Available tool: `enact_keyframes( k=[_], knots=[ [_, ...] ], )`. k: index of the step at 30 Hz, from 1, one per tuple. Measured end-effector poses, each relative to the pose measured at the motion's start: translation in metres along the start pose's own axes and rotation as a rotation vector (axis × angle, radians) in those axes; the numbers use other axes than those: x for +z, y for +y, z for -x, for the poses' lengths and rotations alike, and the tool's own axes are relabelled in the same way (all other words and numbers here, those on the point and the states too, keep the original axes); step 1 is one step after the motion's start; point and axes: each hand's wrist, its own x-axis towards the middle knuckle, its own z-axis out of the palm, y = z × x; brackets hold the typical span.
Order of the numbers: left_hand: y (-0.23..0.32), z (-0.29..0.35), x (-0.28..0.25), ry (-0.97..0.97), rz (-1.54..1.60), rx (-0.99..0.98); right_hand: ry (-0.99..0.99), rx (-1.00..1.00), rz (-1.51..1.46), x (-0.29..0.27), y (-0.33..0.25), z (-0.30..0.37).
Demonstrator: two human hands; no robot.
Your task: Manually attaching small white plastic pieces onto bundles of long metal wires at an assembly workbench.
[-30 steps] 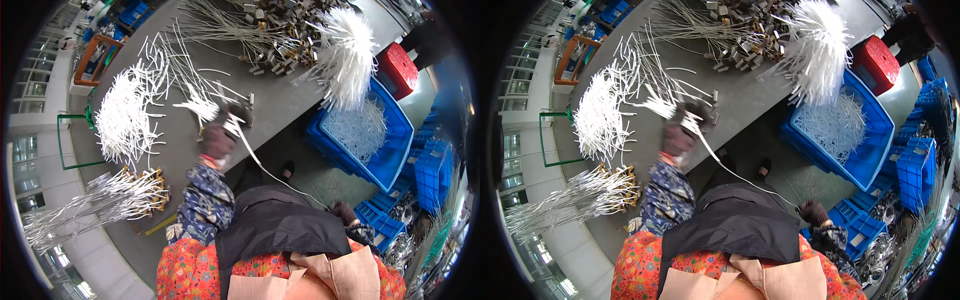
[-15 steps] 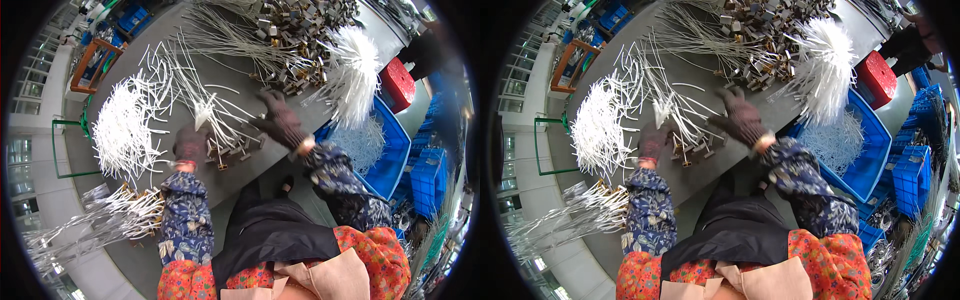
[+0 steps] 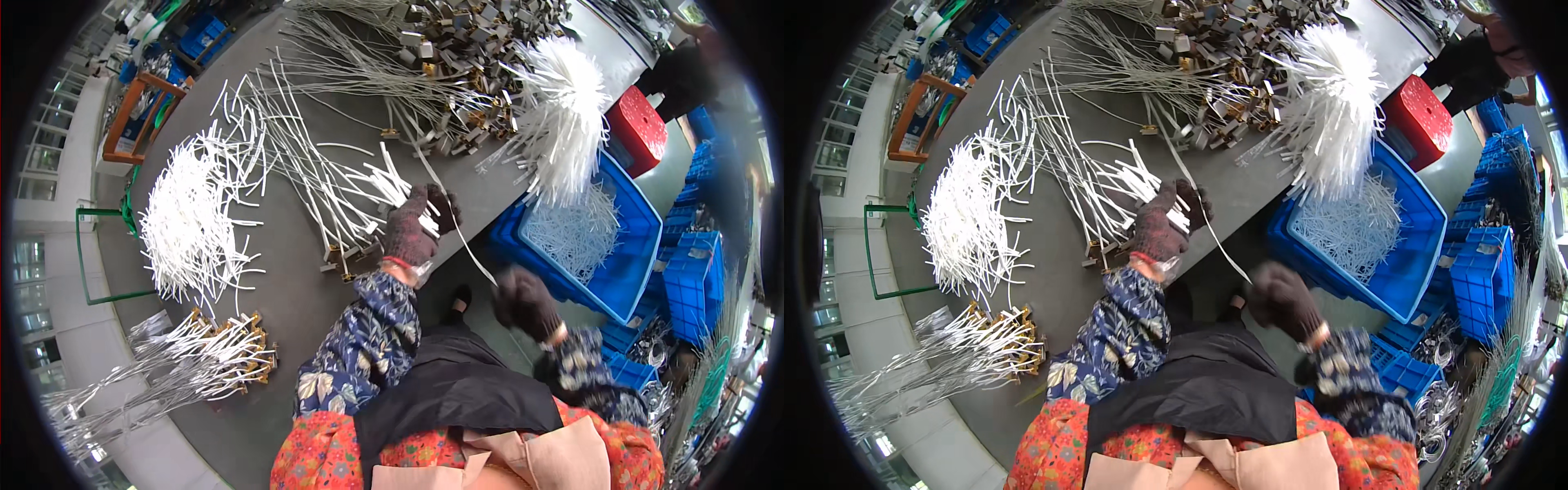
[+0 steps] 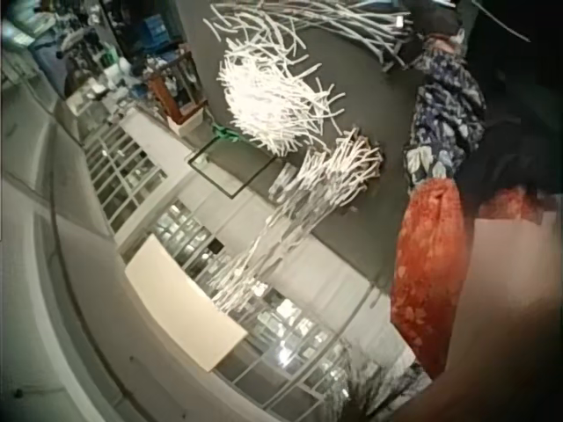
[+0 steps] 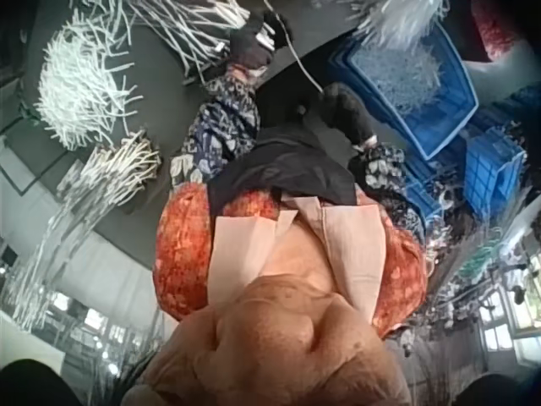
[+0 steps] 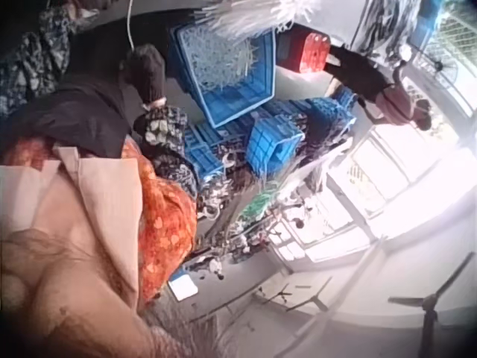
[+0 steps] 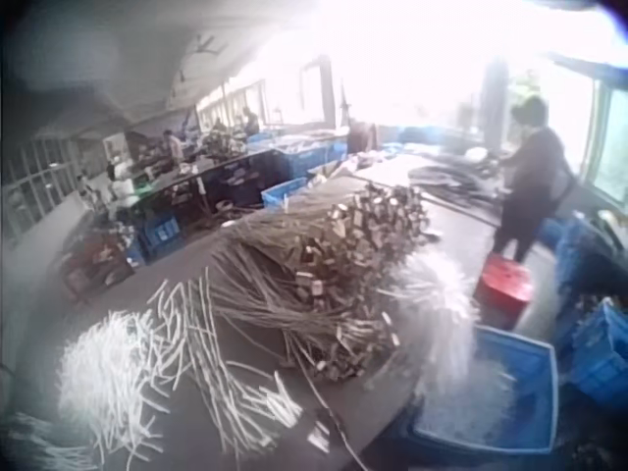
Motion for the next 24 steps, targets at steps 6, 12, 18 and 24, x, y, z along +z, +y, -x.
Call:
enact_keyframes(
  k=[6, 12, 18, 24],
  knots=[
    [0.004, -0.039, -0.013, 0.021, -0.015, 0.151, 0.590, 0.510, 0.820, -0.110, 0.053, 0.152],
    [0.063, -0.042, 0.031, 0.064, 0.107, 0.250, 0.634, 0.469, 0.724, -0.127, 0.065, 0.175],
    [0.098, -0.043, 0.032, 0.072, -0.019, 0.438, 0.692, 0.468, 0.720, -0.138, 0.062, 0.177],
    [0.106, -0.033, 0.036, 0.111, -0.175, 0.503, 0.695, 0.443, 0.654, -0.145, 0.057, 0.176]
  ],
)
